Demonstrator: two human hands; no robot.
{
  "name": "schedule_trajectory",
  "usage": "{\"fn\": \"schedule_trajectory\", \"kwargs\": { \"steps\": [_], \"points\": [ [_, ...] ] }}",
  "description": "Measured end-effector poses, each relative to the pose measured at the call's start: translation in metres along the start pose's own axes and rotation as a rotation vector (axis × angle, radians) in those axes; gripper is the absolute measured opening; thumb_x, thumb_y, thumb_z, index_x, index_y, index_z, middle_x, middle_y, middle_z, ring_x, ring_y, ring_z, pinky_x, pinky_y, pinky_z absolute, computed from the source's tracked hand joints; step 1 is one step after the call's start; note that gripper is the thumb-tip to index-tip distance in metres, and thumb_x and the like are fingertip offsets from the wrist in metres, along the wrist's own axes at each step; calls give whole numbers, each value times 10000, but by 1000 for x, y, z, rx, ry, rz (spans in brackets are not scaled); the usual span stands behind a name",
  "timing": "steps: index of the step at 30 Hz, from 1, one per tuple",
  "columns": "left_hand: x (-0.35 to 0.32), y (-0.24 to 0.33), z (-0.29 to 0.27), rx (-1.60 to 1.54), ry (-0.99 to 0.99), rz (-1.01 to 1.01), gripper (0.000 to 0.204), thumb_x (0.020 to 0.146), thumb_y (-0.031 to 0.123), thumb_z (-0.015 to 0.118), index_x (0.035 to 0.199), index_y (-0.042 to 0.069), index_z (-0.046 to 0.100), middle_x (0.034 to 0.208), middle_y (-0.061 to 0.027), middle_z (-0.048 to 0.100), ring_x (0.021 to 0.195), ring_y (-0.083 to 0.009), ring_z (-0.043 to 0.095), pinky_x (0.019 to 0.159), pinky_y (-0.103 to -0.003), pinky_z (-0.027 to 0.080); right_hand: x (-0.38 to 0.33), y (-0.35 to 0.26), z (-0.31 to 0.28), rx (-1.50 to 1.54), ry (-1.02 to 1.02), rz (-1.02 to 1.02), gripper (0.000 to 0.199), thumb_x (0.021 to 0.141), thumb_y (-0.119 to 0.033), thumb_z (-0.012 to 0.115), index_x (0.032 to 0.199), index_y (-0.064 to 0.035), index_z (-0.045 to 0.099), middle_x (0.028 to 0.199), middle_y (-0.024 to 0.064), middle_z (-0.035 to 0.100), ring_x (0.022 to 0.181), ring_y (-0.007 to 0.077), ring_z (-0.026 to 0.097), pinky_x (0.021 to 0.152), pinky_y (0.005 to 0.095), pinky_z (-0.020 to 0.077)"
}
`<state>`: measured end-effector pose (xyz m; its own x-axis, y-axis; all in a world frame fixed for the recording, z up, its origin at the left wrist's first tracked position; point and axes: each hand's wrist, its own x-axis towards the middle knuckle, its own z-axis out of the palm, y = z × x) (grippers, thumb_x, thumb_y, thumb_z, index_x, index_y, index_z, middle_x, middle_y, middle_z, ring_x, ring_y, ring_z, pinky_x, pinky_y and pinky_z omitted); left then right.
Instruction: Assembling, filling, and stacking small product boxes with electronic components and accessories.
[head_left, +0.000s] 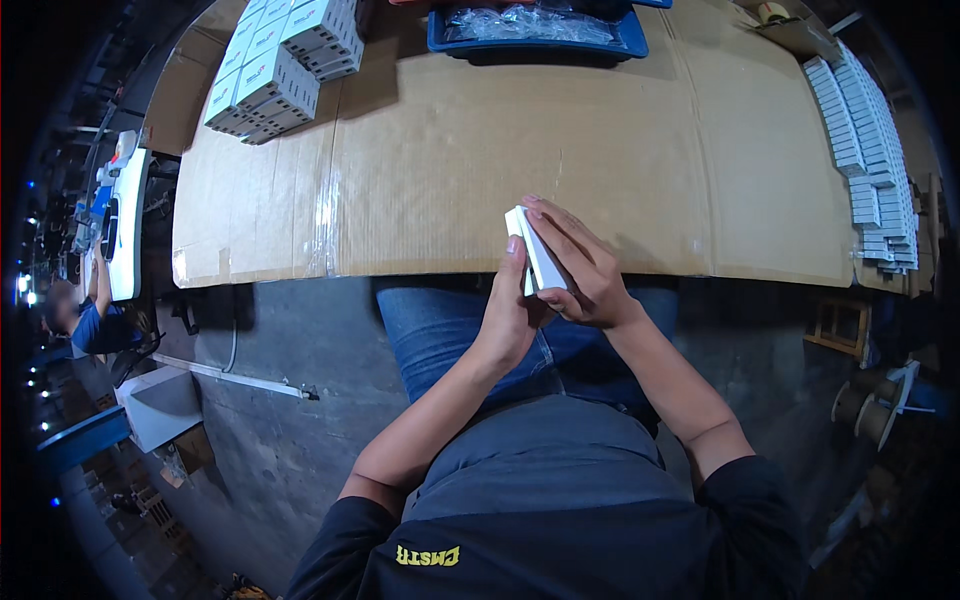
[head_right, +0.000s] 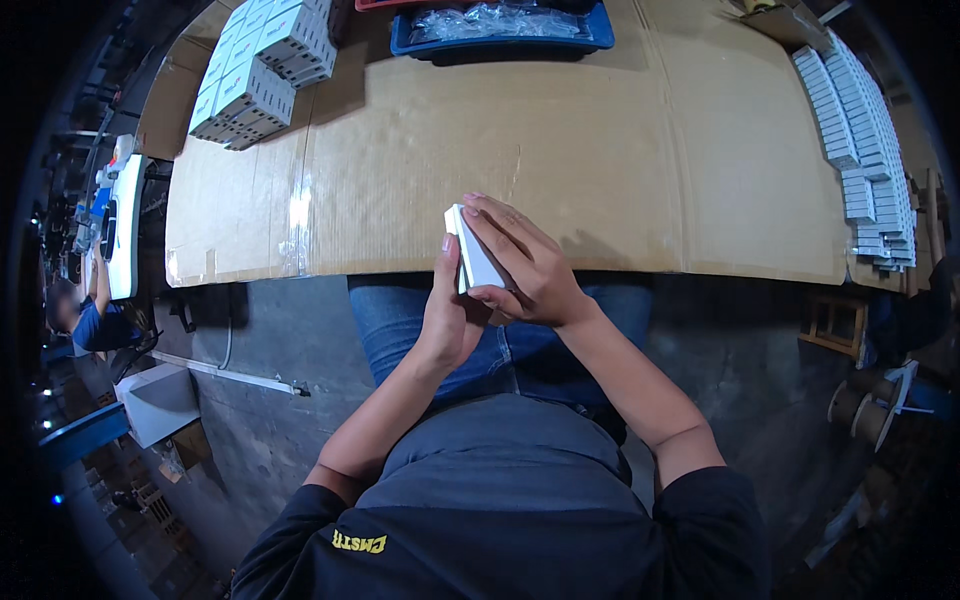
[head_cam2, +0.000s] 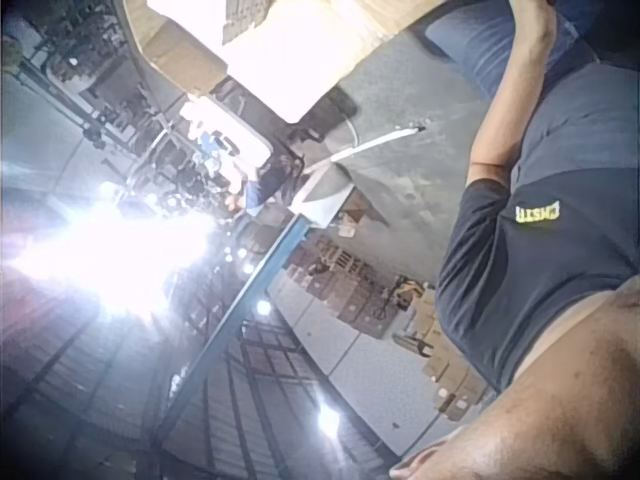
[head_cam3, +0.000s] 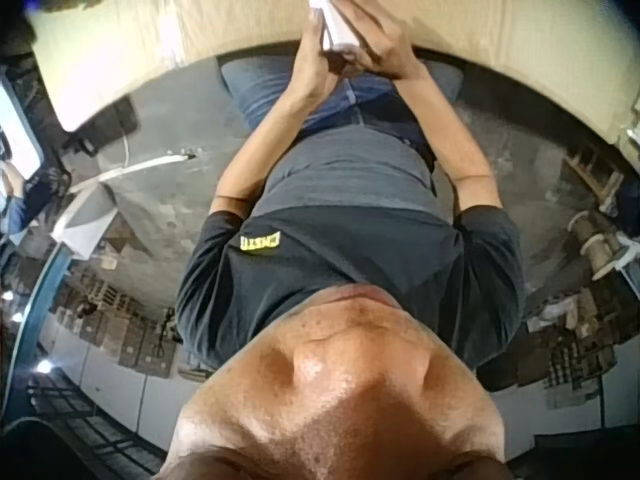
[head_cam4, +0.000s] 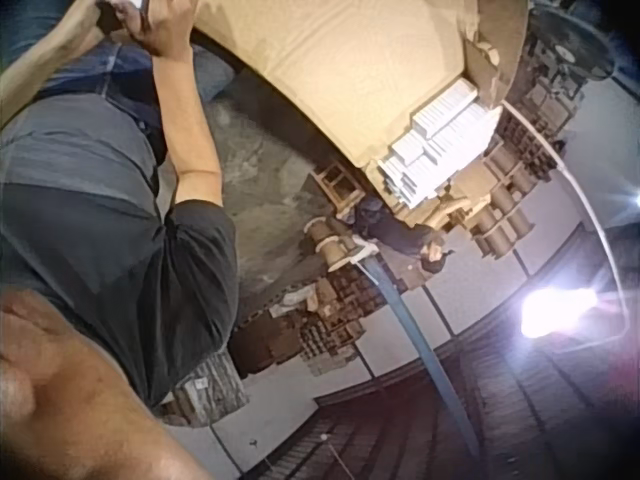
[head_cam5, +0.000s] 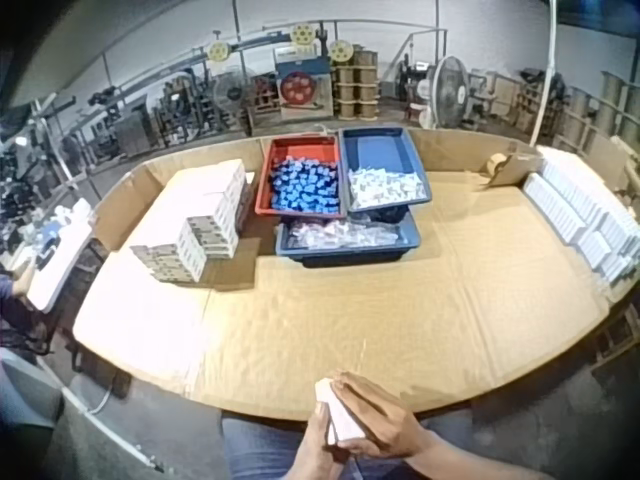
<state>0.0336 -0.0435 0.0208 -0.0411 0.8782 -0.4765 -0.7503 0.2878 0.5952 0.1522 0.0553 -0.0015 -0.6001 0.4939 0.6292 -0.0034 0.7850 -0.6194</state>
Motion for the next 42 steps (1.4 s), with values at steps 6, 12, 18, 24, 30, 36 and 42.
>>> {"fn": "schedule_trajectory", "kwargs": {
  "steps": [6, 12, 18, 24, 30, 36, 42],
  "points": [
    [4, -9, -6, 118, -73, 20, 821, 1069, 706, 280, 1519, 31, 407, 1349, -140, 609, 1241, -233, 620, 1061, -390, 499, -4, -2, 4, 221, 94, 192, 838, 1066, -635, 386, 1448, 94, 541, 1460, 279, 565, 1338, 390, 588, 1126, 442, 459],
    [23, -11, -9, 455, -74, 488, 900, 1026, 245, 693, 1684, 63, 106, 1453, -150, 526, 1326, -235, 536, 1135, -379, 428, -8, -16, 12, 647, 243, 564, 878, 1085, -657, 290, 1480, 98, 501, 1573, 235, 469, 1471, 316, 446, 1218, 403, 323],
    [28, 2, -21, 9, 132, 223, 730, 1097, 617, 359, 1542, 40, 391, 1354, -152, 604, 1212, -247, 629, 1076, -397, 503, -2, -14, -2, 582, 54, 622, 672, 1053, -418, 586, 1522, 51, 475, 1640, 211, 390, 1539, 309, 351, 1249, 424, 274],
    [24, -2, -20, 65, 101, 87, 771, 1064, 708, 310, 1453, 61, 463, 1233, -114, 633, 1111, -206, 666, 950, -385, 577, -10, -9, -1, 282, -130, 409, 610, 968, -247, 653, 1476, 64, 521, 1551, 249, 501, 1439, 353, 504, 1175, 421, 423],
    [20, -2, -7, 137, 143, 120, 677, 1097, 632, 335, 1439, 64, 471, 1195, -81, 621, 1094, -161, 645, 922, -338, 571, -15, -1, 6, 4, -115, 188, 507, 981, -214, 622, 1371, 110, 602, 1463, 279, 576, 1337, 403, 593, 1140, 442, 466],
    [24, -9, -4, 61, 209, 198, 622, 1110, 604, 340, 1393, 74, 502, 1085, -41, 615, 950, -104, 624, 799, -296, 558, -17, 1, 12, -78, -141, 140, 487, 989, -171, 598, 1382, 115, 583, 1438, 278, 594, 1338, 389, 595, 1133, 445, 483],
    [29, -13, -6, 49, 277, 162, 515, 1122, 563, 369, 1211, 99, 573, 880, 39, 571, 728, -44, 535, 613, -242, 474, -23, 1, 26, -105, -37, 165, 454, 983, -109, 573, 1383, 107, 576, 1388, 264, 634, 1256, 394, 653, 1061, 439, 545]
  ]
}}
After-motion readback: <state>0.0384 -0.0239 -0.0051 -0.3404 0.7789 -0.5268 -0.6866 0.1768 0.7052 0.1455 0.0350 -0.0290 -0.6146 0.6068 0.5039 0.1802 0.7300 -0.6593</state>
